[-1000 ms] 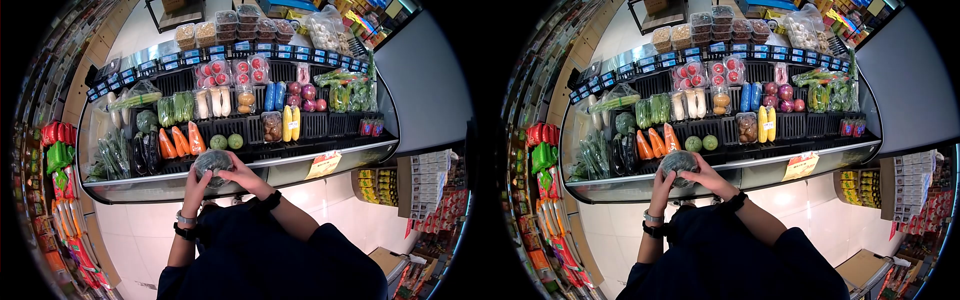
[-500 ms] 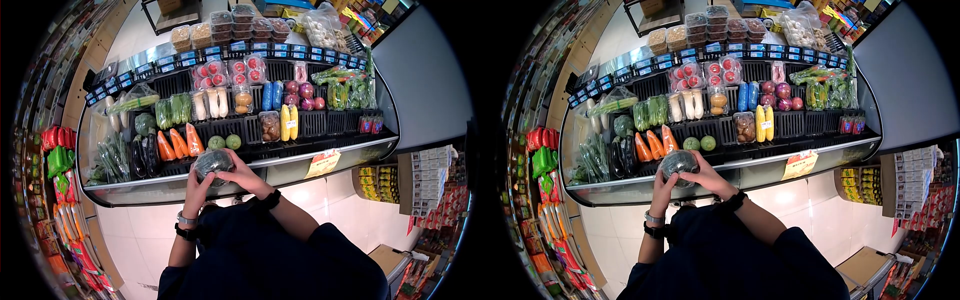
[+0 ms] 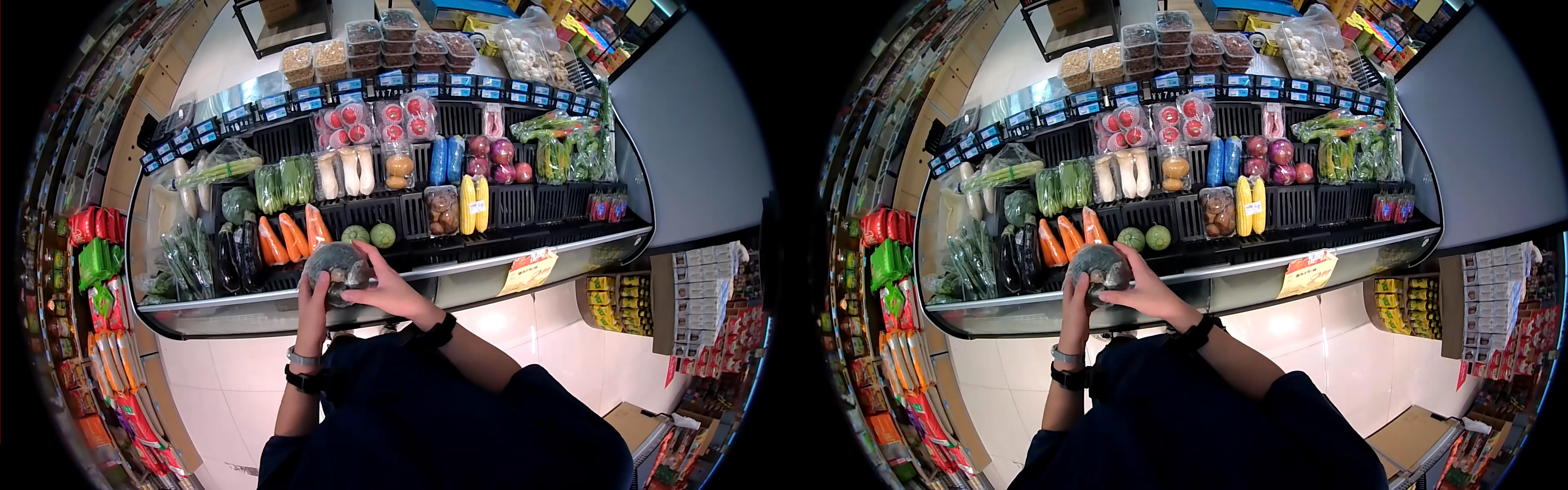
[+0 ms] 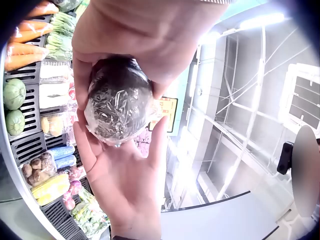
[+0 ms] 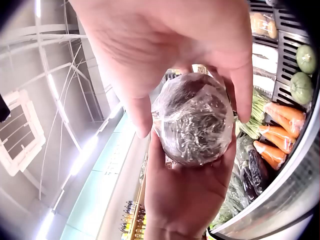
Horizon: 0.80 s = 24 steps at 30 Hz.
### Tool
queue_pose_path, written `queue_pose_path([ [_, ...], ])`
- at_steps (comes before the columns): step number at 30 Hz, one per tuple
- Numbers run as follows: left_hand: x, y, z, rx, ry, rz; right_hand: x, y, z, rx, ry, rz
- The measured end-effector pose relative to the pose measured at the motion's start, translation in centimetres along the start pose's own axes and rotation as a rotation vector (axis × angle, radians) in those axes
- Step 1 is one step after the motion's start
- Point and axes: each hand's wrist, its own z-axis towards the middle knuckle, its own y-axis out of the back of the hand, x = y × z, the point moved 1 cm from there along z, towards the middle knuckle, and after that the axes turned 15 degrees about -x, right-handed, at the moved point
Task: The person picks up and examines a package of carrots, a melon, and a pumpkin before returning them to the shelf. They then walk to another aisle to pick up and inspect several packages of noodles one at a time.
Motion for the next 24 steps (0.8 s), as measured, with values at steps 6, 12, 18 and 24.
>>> queue_pose_path([
  [6, -0.6, 0.6, 0.5, 0.063, 0.034, 0.03, 1.2, -0.7, 0.5, 0.043, 0.232, -0.393],
  [12, -0.8, 0.6, 0.0, 0.163, 0.039, 0.116, -0.6, 0.2, 1.9, -0.002, 0.119, -0.388],
  [18, -1.7, 1.0, 0.4, 0.186, -0.033, 0.193, -0.3, -0.1, 3.3, -0.012, 0.133, -0.387],
  [24, -2.4, 1.8, 1.2, 0.141, -0.078, 0.223, 2.3, -0.8, 4.5, 0.119, 0.044, -0.445],
])
